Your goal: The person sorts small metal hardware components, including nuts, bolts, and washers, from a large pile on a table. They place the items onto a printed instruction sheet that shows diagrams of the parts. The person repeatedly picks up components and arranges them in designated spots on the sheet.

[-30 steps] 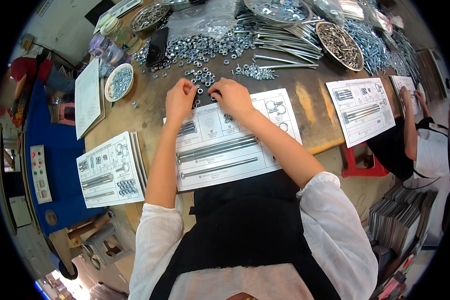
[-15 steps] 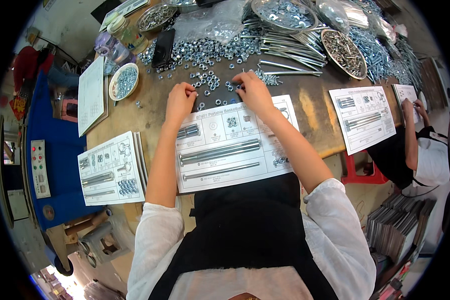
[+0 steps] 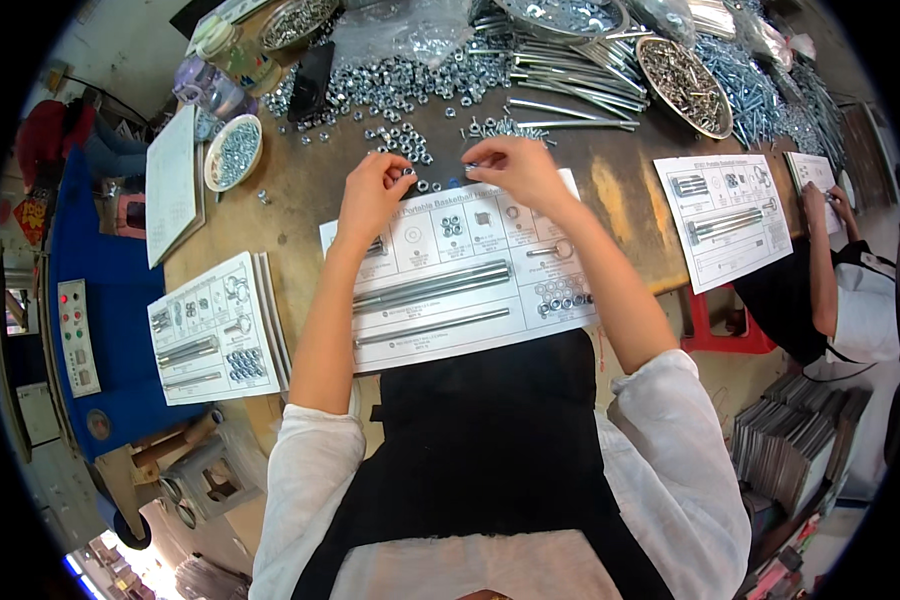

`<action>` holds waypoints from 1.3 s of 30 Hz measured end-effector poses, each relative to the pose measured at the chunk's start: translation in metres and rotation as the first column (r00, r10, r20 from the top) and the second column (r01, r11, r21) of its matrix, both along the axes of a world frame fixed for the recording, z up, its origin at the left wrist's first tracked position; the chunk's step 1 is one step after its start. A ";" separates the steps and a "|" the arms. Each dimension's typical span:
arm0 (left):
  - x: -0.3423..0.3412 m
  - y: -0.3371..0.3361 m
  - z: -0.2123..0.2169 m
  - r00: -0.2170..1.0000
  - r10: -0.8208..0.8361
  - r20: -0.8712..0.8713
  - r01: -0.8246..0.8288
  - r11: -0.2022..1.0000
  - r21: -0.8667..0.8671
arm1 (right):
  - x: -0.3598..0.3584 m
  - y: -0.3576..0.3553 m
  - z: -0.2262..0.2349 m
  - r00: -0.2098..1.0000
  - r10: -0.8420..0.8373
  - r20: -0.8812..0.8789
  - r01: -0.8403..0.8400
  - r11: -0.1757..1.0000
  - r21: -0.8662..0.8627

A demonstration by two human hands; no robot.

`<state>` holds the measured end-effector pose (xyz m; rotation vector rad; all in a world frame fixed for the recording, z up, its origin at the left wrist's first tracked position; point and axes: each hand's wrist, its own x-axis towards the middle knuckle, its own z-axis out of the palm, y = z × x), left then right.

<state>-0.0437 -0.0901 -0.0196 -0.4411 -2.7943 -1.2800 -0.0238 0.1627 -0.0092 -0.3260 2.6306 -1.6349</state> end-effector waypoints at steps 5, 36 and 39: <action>0.062 0.057 0.042 0.911 -0.368 0.186 0.351 0.929 0.118 | 0.087 0.070 0.039 0.989 0.102 0.105 -0.112 0.989 0.095; 0.152 0.114 0.011 0.876 -0.482 -0.024 0.482 0.876 0.008 | 0.167 0.078 0.018 0.989 -0.107 0.099 0.099 0.992 0.084; 0.104 0.094 0.019 0.965 -0.262 0.015 0.261 0.965 0.025 | 0.138 0.064 0.031 0.995 -0.088 0.049 0.086 0.996 0.025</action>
